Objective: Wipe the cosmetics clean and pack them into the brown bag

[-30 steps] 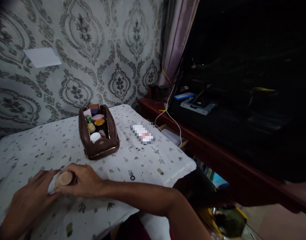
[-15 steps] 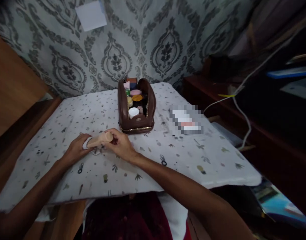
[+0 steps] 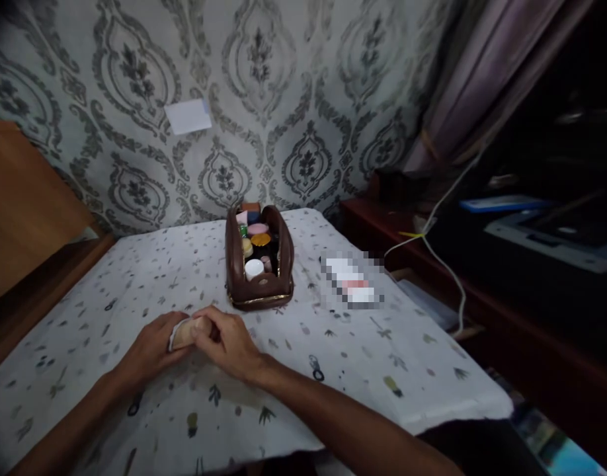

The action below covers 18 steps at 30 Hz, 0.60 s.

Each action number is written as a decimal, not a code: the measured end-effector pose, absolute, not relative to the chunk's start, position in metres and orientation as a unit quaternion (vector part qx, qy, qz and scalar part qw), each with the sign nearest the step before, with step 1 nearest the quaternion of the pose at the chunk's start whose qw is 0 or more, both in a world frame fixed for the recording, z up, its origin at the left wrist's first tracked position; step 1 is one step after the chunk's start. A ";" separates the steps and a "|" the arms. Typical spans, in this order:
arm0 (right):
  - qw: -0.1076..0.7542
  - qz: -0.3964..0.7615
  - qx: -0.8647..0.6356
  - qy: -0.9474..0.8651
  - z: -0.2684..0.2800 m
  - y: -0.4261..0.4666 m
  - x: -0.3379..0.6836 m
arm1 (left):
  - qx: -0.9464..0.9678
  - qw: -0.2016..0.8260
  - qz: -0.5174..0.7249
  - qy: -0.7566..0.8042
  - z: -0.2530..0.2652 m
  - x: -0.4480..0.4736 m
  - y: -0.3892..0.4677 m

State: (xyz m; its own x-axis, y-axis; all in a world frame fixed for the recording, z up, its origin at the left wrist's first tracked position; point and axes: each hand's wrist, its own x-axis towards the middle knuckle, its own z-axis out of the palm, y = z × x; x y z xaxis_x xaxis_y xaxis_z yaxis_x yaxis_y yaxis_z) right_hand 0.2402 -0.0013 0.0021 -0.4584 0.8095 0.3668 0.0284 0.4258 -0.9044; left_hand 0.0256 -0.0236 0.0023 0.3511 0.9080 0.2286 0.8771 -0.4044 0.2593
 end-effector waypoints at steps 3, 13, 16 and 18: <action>0.437 0.439 -0.292 -0.729 0.005 -0.001 0.244 | 0.809 0.103 0.165 0.555 0.004 0.020 -0.022; 0.504 0.428 -0.308 -0.684 0.020 0.003 0.251 | 0.759 0.144 0.250 0.584 -0.017 -0.027 -0.049; 0.517 0.449 -0.309 -0.660 0.021 0.003 0.250 | 0.741 0.152 0.268 0.597 -0.014 -0.030 -0.052; 0.520 0.479 -0.302 -0.640 0.021 0.003 0.250 | 0.719 0.149 0.285 0.616 -0.006 -0.029 -0.050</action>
